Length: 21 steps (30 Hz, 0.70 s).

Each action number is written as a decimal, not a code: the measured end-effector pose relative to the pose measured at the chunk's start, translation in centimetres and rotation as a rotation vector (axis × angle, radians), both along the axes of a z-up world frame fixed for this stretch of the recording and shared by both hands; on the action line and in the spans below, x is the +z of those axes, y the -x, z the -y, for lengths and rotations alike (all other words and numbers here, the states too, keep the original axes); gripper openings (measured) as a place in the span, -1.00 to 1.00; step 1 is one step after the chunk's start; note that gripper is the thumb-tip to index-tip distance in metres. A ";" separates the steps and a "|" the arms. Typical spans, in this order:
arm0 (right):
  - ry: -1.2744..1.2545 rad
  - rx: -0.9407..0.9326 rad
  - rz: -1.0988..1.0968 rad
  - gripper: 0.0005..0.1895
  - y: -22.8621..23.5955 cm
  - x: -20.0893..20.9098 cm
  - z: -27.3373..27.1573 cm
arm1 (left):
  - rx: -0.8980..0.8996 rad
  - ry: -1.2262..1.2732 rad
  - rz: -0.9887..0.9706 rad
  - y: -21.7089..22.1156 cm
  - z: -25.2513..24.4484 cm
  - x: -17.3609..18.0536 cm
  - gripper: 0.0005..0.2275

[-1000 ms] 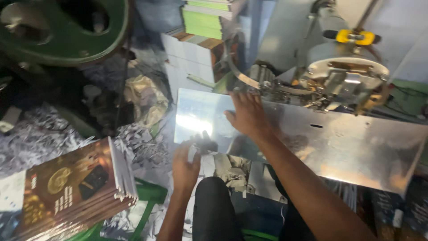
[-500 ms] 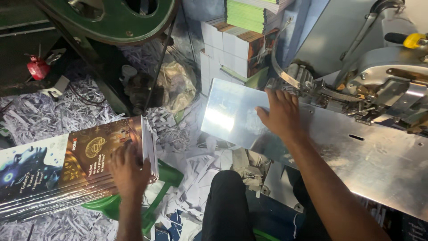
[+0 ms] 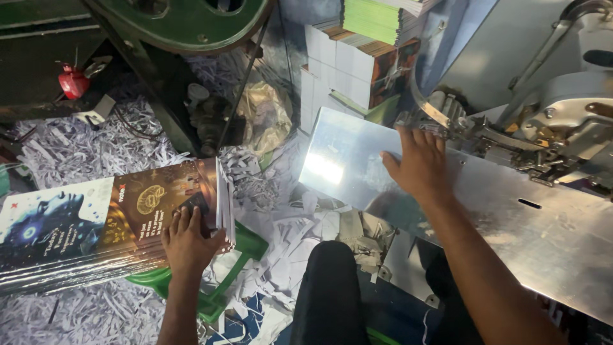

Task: The person repeatedly picks up a book cover, places it on a metal plate, and feeds it through a binding machine. After each pass, the person removes the bound cover and sets it aside, then repeats the process with another cover from a nearby stack.

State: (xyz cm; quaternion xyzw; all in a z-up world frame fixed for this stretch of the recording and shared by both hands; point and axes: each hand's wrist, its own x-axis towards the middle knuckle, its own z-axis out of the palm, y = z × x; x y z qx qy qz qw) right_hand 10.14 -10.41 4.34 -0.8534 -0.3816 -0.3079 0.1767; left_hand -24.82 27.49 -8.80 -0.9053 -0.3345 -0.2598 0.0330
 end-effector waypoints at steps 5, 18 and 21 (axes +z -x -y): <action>-0.005 0.003 0.015 -0.34 0.0 -0.1 -0.1 | 0.023 -0.044 -0.013 0.5 1.8 1.3 -0.39; -0.014 0.009 0.073 -0.32 0.3 0.0 -0.4 | -0.113 -0.159 -0.026 3.0 5.6 3.7 -0.53; -0.005 0.010 0.166 -0.34 1.5 -0.8 -1.2 | -0.113 -0.158 -0.031 3.1 6.6 4.0 -0.53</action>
